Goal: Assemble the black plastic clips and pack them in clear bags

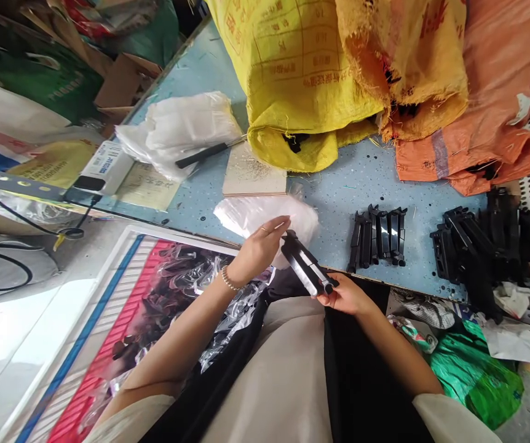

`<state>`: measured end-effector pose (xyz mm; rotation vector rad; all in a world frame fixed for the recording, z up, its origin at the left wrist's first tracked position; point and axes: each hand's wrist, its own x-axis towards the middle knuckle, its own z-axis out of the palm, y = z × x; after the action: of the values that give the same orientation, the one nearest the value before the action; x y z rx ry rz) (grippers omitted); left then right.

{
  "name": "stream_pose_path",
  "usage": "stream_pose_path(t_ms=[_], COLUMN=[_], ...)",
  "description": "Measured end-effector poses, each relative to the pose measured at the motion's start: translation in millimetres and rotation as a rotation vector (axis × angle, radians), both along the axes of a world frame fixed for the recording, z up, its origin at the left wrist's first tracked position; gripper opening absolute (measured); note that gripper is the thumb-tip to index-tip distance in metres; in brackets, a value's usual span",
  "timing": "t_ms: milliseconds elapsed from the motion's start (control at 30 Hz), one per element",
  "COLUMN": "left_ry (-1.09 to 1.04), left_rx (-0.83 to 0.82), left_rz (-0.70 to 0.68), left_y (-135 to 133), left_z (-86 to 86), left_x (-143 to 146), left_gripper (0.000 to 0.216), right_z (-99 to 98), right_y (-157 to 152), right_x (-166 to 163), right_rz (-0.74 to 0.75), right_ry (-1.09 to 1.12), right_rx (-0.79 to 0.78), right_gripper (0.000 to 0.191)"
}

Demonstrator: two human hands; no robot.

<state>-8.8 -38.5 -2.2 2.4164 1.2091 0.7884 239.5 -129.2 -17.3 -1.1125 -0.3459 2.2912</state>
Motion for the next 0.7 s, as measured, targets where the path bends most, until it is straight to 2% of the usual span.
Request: stream_pose_path(t_ms=[167,233,367,467,500,633,700], left_ry=[-0.141,-0.160,-0.047,-0.052,-0.078,-0.193,-0.217], left_rx=[0.034,0.052,0.112,0.135,0.140,0.103,0.068], left_rz=[-0.194,-0.142,0.055,0.094,0.047,-0.308,-0.368], left_y=[-34.6,-42.1,-40.7,-41.4,-44.2,-61.9,-69.0], left_z=[0.2,-4.8,-15.6,-14.0,-11.0,6.9,17.5], left_x=[14.0,13.4,5.1,6.9,10.4,32.0,40.3], left_gripper=[0.060,0.058,0.050,0.058,0.060,0.067,0.068], right_z=[-5.8,-7.6,-10.4,-12.3,-12.5,-7.2,1.6], right_y=[8.0,7.7,1.6,0.3,1.2,7.0,8.2], right_x=[-3.2,-5.2,-7.5,-8.7,-9.5,-14.0,-17.2], right_rz=[-0.128,-0.155,-0.165,-0.135,-0.129,-0.175,-0.168], right_ry=[0.206,0.256,0.272,0.189,0.130,-0.170,-0.306], right_rx=[0.011,0.032,0.045,0.085,0.113,0.258,0.330], right_gripper=[0.034,0.033,0.034,0.038,0.039,0.037,0.034])
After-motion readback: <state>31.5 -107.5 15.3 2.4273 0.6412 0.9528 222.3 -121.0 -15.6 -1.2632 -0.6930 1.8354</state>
